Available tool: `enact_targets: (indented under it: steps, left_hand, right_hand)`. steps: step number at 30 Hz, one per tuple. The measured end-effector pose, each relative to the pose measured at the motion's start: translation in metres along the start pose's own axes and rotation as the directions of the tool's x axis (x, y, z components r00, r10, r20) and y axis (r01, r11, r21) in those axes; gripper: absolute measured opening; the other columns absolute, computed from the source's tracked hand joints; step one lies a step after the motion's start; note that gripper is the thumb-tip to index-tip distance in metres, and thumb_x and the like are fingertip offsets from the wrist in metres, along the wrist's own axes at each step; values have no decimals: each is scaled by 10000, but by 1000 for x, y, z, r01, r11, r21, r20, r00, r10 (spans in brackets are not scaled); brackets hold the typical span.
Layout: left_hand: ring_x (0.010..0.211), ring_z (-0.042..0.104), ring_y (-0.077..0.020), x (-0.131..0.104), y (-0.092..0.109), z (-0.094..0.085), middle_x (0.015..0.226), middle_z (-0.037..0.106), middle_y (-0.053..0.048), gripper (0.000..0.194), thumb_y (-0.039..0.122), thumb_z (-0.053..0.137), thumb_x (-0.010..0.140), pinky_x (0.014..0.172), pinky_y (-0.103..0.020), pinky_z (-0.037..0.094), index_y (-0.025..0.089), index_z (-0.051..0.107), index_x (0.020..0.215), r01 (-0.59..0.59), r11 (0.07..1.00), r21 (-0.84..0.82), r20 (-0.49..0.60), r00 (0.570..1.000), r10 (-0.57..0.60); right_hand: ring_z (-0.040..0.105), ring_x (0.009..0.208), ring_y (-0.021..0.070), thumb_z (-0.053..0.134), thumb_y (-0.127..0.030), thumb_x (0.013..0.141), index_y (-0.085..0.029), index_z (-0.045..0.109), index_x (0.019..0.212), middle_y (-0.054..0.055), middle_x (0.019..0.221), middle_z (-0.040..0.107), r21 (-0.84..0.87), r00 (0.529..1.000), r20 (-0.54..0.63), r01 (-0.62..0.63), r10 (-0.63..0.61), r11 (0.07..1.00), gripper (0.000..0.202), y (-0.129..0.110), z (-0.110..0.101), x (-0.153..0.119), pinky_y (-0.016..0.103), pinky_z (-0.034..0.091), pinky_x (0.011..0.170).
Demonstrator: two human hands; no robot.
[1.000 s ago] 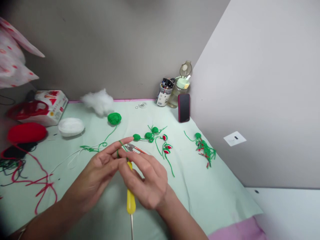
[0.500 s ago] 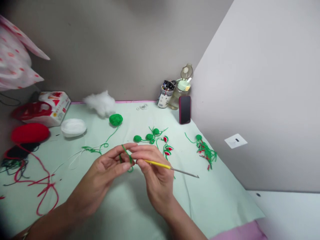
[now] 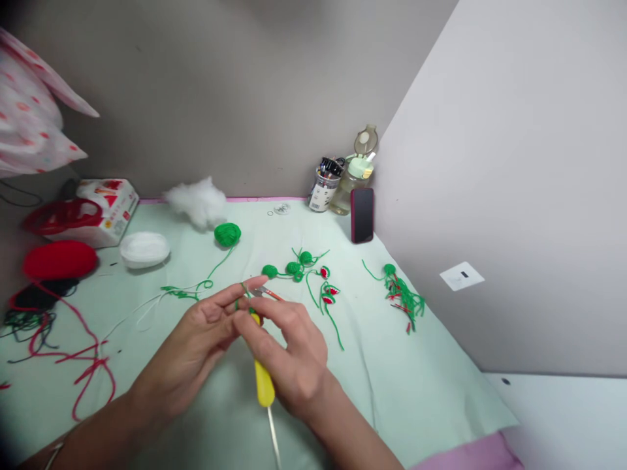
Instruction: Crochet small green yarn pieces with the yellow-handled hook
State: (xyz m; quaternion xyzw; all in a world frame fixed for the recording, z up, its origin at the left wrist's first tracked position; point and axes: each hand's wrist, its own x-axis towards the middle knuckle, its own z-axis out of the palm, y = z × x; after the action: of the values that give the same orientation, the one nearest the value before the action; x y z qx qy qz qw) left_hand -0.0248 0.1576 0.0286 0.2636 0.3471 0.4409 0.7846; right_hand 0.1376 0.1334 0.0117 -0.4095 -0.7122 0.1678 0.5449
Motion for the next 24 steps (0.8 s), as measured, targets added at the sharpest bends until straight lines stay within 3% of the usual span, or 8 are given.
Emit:
enact_targets:
  steps: [3, 7, 10, 14, 24]
  left_hand:
    - [897, 659, -160, 1, 2, -1, 885, 734, 0, 389, 293, 923, 805, 970, -315, 486, 244, 824, 1178, 52, 996, -72, 33, 998, -49]
    - [881, 648, -145, 3, 6, -2, 910, 737, 0, 238, 245, 883, 836, 955, -289, 477, 248, 848, 1071, 1, 998, -63, 22, 1000, 0]
    - [897, 616, -157, 2, 7, -3, 900, 726, 0, 198, 276, 869, 845, 947, -294, 449, 260, 852, 1042, -22, 1000, 3, -3, 1000, 22]
    - [931, 585, -192, -1, 5, -1, 887, 719, 0, 268, 318, 859, 848, 934, -329, 406, 297, 836, 1115, -67, 994, 84, -33, 997, 70]
    - [906, 606, -158, -2, 5, 2, 803, 600, 44, 344, 274, 859, 868, 967, -300, 430, 327, 804, 1203, -75, 996, 37, -1, 997, 75]
  right_hand:
    - [748, 927, 227, 651, -104, 990, -358, 794, 1231, 61, 1086, 795, 79, 996, -82, -26, 33, 997, 378, 0, -1, 1, 392, 628, 789]
    - [679, 736, 191, 626, -215, 1032, -280, 824, 1052, 42, 865, 759, 340, 960, -156, -169, 233, 925, 210, 2, -5, 11, 372, 578, 695]
    - [672, 676, 170, 685, -300, 1003, -237, 830, 951, 38, 811, 721, 533, 920, -94, -277, 381, 799, 166, 3, -6, 18, 329, 571, 619]
    - [641, 593, 132, 748, -359, 957, -223, 821, 874, 29, 804, 720, 647, 883, -4, -356, 470, 674, 176, 3, -2, 23, 289, 567, 567]
    - [659, 619, 142, 730, -355, 978, -240, 825, 926, 28, 812, 732, 587, 907, -79, -294, 414, 755, 158, 5, -1, 19, 303, 582, 603]
